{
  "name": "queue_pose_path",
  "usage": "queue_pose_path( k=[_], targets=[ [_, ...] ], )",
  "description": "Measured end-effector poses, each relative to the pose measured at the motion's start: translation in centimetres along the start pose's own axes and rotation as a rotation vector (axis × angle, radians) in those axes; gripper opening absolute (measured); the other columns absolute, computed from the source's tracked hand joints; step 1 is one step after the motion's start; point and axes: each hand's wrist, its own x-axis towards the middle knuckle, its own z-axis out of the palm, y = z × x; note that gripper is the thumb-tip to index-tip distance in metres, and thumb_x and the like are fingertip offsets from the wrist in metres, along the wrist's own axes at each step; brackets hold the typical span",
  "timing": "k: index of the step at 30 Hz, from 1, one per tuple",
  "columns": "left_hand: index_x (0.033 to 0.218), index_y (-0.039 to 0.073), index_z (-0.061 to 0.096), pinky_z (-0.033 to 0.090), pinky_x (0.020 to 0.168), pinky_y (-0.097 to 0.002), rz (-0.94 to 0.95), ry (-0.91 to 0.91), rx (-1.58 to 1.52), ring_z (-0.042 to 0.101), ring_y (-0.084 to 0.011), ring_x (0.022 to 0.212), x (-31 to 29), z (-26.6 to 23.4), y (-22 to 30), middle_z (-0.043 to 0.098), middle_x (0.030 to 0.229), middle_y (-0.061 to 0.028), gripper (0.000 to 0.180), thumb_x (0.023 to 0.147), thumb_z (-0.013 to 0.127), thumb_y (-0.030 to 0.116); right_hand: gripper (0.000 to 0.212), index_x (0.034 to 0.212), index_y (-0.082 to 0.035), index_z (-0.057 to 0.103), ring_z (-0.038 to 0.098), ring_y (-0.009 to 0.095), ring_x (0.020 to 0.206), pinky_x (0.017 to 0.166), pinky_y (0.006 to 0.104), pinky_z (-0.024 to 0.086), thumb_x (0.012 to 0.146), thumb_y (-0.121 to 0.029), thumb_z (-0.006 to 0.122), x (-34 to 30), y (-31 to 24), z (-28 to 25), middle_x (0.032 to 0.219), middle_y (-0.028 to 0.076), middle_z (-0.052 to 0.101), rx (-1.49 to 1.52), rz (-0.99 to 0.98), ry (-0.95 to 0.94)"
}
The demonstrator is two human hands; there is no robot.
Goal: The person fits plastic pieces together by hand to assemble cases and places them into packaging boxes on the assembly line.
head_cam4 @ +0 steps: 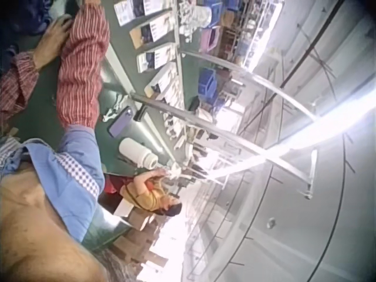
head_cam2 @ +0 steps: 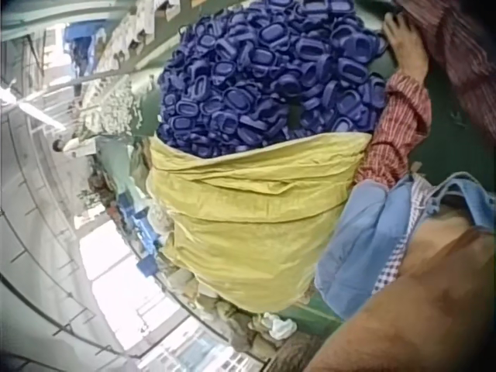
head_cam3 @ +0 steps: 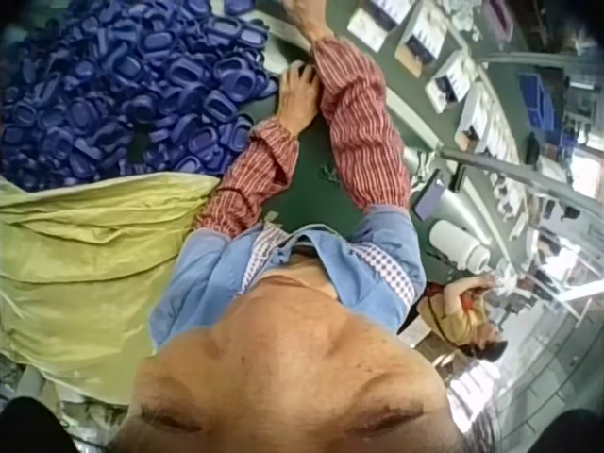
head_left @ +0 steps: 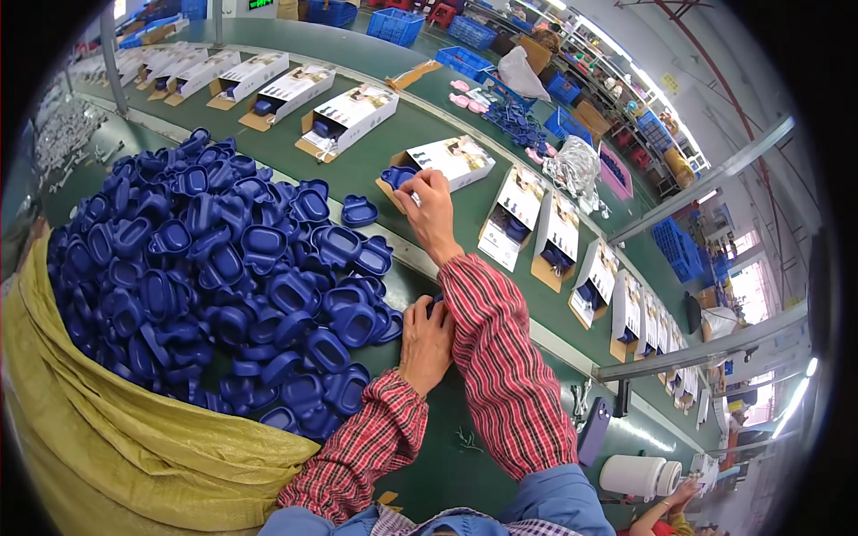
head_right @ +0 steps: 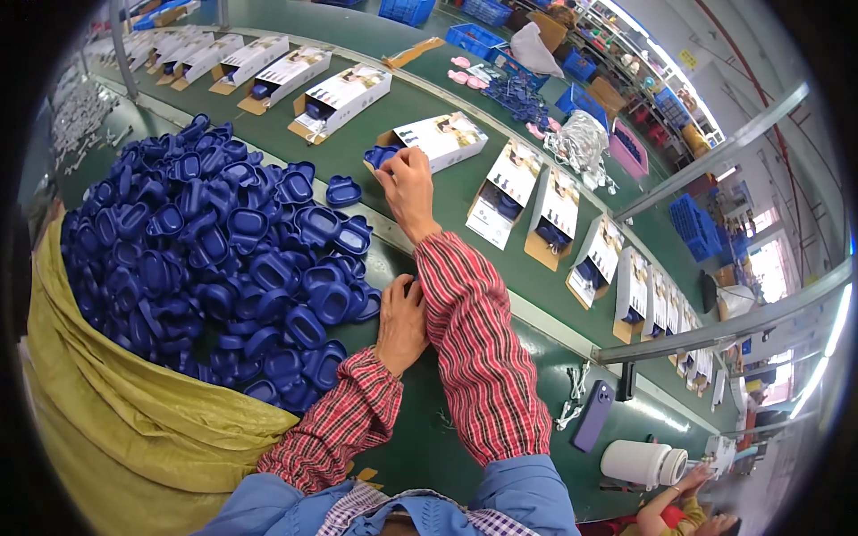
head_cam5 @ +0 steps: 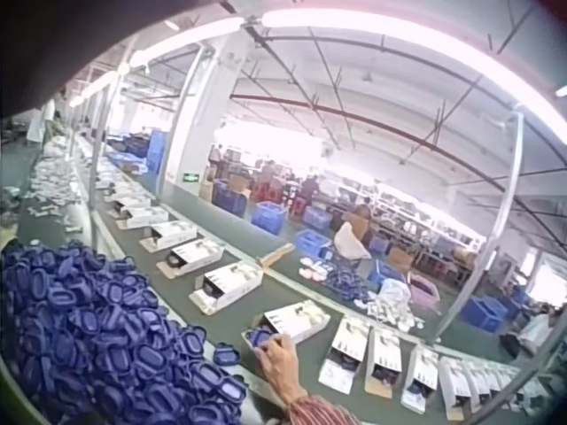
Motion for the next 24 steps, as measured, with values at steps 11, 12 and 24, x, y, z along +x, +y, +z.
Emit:
queue_pose_path(
  k=[11, 12, 24],
  targets=[
    [0.109, -0.002, 0.064, 0.038, 0.104, -0.0495, -0.016, -0.030, 0.047, 0.048, -0.0386, 0.120, 0.3, -0.3, -0.2, 0.058, 0.120, -0.0162, 0.036, 0.074, 0.068, 0.004, 0.016, 0.078, -0.002, 0.068, 0.057, 0.033, 0.098, 0.084, 0.0443, 0.050, 0.078, -0.016, 0.076, 0.0, 4.2, 0.9, 0.099, 0.013, 0.059, -0.305, 0.114, -0.048],
    [0.108, -0.002, 0.064, 0.038, 0.104, -0.0494, -0.028, -0.024, 0.046, 0.048, -0.0383, 0.120, 0.3, -0.4, -0.4, 0.058, 0.119, -0.0159, 0.033, 0.076, 0.066, 0.004, 0.016, 0.078, -0.002, 0.068, 0.057, 0.033, 0.098, 0.084, 0.0443, 0.050, 0.078, -0.016, 0.076, 0.0, 4.1, 0.9, 0.099, 0.013, 0.059, -0.305, 0.116, -0.050],
    [0.106, -0.001, 0.065, 0.040, 0.102, -0.0486, -0.016, 0.008, 0.040, 0.049, -0.0374, 0.118, 0.2, -0.2, -0.8, 0.058, 0.117, -0.0151, 0.025, 0.083, 0.060, 0.004, 0.020, 0.099, -0.002, 0.066, 0.061, 0.036, 0.098, 0.082, 0.0471, 0.053, 0.081, 0.001, 0.057, -1.1, 3.8, -0.1, 0.105, 0.018, 0.058, -0.168, -0.087, -0.154]
  ],
)
